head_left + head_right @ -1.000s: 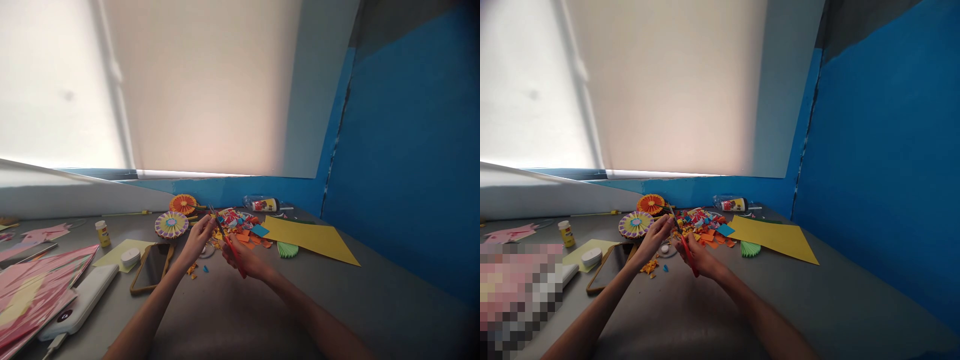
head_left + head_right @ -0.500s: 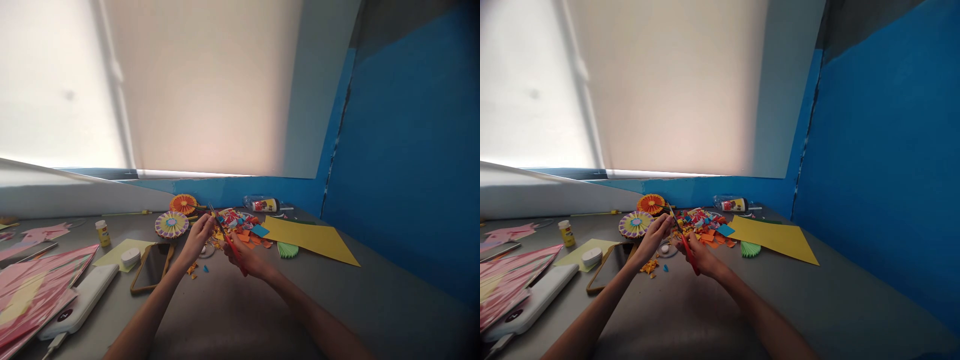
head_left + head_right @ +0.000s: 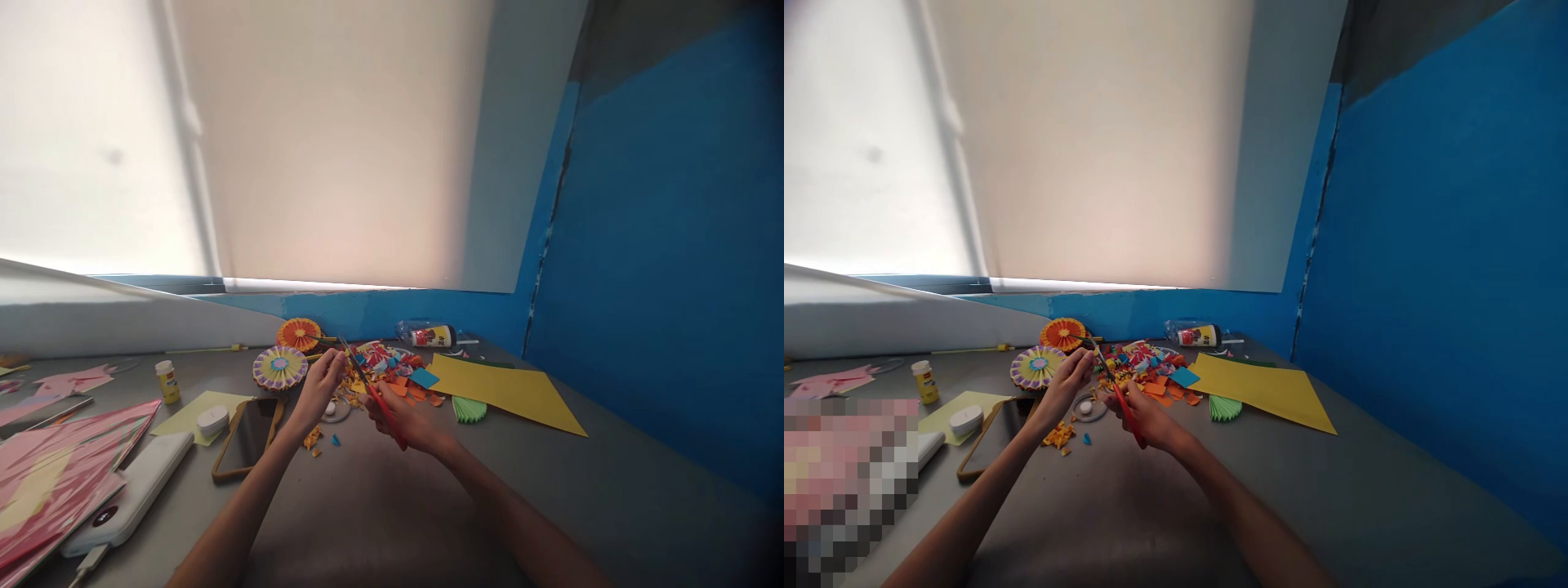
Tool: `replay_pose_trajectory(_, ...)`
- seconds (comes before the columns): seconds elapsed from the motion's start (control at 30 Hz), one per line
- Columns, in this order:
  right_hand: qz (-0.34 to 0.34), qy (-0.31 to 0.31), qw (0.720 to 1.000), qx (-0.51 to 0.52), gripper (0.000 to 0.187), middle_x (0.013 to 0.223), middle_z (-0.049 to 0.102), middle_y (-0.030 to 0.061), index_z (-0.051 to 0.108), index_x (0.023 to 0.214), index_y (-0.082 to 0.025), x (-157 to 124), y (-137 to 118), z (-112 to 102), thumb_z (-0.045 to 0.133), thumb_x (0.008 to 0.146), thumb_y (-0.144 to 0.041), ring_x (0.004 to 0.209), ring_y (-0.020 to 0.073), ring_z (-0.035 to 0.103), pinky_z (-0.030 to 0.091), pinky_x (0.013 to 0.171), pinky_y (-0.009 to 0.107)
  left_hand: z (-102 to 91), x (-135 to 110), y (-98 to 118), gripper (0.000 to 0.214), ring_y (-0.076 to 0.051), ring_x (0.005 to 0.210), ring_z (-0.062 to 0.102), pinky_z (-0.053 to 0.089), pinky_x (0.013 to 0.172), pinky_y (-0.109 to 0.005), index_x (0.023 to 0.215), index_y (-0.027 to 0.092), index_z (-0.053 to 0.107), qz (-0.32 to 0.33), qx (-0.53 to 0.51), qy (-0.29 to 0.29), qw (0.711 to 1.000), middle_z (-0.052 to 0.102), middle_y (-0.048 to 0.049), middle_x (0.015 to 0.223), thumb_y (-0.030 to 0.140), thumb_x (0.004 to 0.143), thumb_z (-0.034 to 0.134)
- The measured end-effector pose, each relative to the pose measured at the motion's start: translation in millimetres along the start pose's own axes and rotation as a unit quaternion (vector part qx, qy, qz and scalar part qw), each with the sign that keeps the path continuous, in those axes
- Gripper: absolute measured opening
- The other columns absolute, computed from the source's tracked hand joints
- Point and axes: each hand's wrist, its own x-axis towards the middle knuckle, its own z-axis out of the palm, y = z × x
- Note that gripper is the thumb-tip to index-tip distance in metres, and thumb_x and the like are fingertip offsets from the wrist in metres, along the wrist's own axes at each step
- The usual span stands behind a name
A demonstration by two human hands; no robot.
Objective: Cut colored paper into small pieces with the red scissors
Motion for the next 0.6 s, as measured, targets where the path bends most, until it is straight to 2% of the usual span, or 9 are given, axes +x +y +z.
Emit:
replay_pose_trajectory(0.13,-0.001,0.006,1.0,-0.009,0.034,0.068,0.041,-0.0027,0.032,0.072,-0.022,0.0,-0.8,0.2,0.044,0.084,-0.051,0.053,0.0089,0.032,0.029,0.048,0.019,-1.0,0.6,0.9,0.033,-0.009,0.053,0.029,0.026,0.049,-0.021,0.07,0.018,0.044,0.003,0.013,0.006,1.0,0.033,0.0045,0.063,0.046,0.089,0.045)
replay_pose_trajectory(0.4,-0.022,-0.032,0.999,-0.014,0.033,0.073,0.045,-0.0023,0.03,0.074,-0.022,6.2,8.1,-9.9,0.052,0.082,-0.046,0.055,0.0074,0.033,0.027,0.046,0.017,-4.5,2.9,-5.7,0.032,-0.009,0.054,0.03,0.028,0.05,-0.021,0.071,0.019,0.044,0.013,0.045,0.033,0.998,0.036,0.0037,0.064,0.046,0.089,0.044)
replay_pose_trajectory(0.6,-0.013,-0.041,0.999,0.0,0.034,0.071,0.044,-0.0035,0.031,0.074,-0.022,7.9,9.9,-10.9,0.048,0.083,-0.05,0.05,0.0066,0.031,0.024,0.043,0.018,-5.4,4.0,-7.1,0.034,-0.01,0.056,0.034,0.031,0.052,-0.021,0.069,0.02,0.041,0.02,0.075,0.053,0.996,0.037,0.0033,0.065,0.047,0.089,0.043)
